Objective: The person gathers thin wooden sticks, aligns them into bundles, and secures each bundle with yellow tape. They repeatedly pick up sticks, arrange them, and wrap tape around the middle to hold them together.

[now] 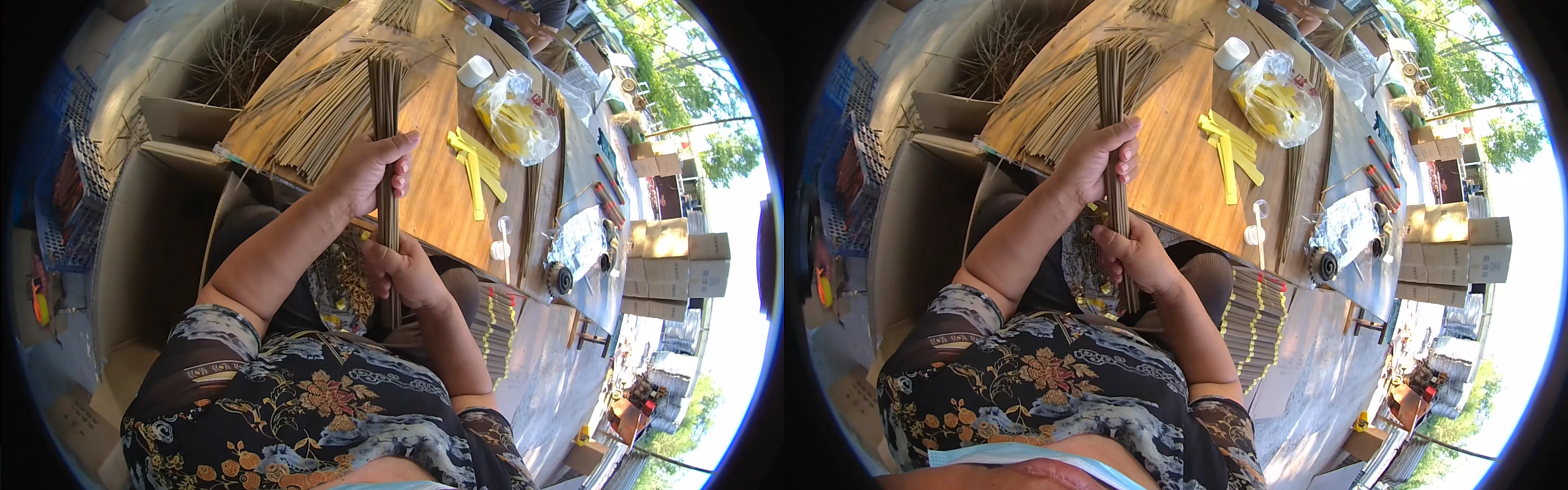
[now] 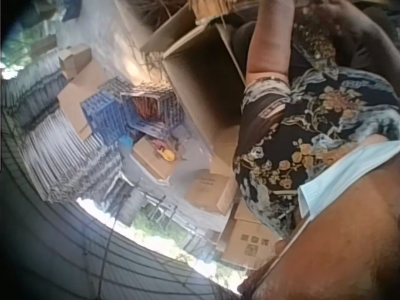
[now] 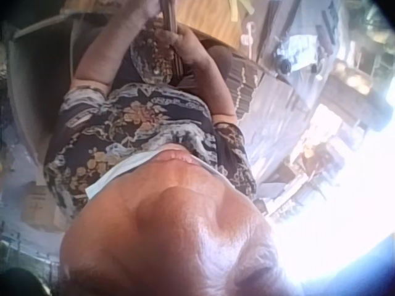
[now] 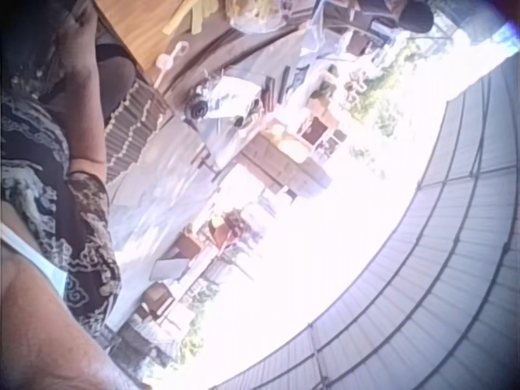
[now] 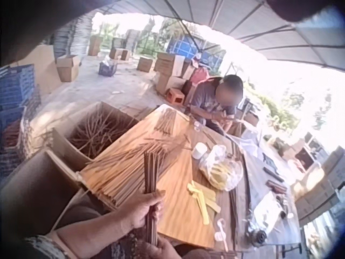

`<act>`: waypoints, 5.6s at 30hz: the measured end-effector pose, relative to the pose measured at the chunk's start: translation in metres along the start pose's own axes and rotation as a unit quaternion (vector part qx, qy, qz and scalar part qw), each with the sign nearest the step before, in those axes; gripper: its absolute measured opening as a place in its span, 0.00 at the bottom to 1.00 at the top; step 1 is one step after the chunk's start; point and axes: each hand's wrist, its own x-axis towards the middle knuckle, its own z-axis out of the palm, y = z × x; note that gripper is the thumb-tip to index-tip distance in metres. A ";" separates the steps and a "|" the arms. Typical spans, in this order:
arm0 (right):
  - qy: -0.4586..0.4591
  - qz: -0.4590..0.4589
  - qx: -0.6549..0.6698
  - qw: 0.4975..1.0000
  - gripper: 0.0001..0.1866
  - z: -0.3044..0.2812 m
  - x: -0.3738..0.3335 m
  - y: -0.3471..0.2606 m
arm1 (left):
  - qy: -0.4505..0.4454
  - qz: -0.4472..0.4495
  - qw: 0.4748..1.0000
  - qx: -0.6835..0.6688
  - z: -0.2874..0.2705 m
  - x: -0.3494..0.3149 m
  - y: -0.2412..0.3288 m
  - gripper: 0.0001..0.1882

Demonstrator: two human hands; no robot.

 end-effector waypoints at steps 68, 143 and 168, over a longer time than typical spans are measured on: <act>0.053 -0.017 -0.180 0.982 0.13 0.011 0.023 -0.005 | -0.046 0.004 0.999 -0.012 -0.016 -0.004 0.019 0.13; 0.069 -0.010 -0.253 0.965 0.21 -0.033 0.050 -0.046 | -0.016 0.191 0.976 -0.102 -0.064 -0.028 0.109 0.17; 0.285 -0.389 -0.450 0.752 0.10 0.031 0.041 -0.038 | 0.083 0.091 0.990 -0.065 -0.054 -0.009 0.070 0.16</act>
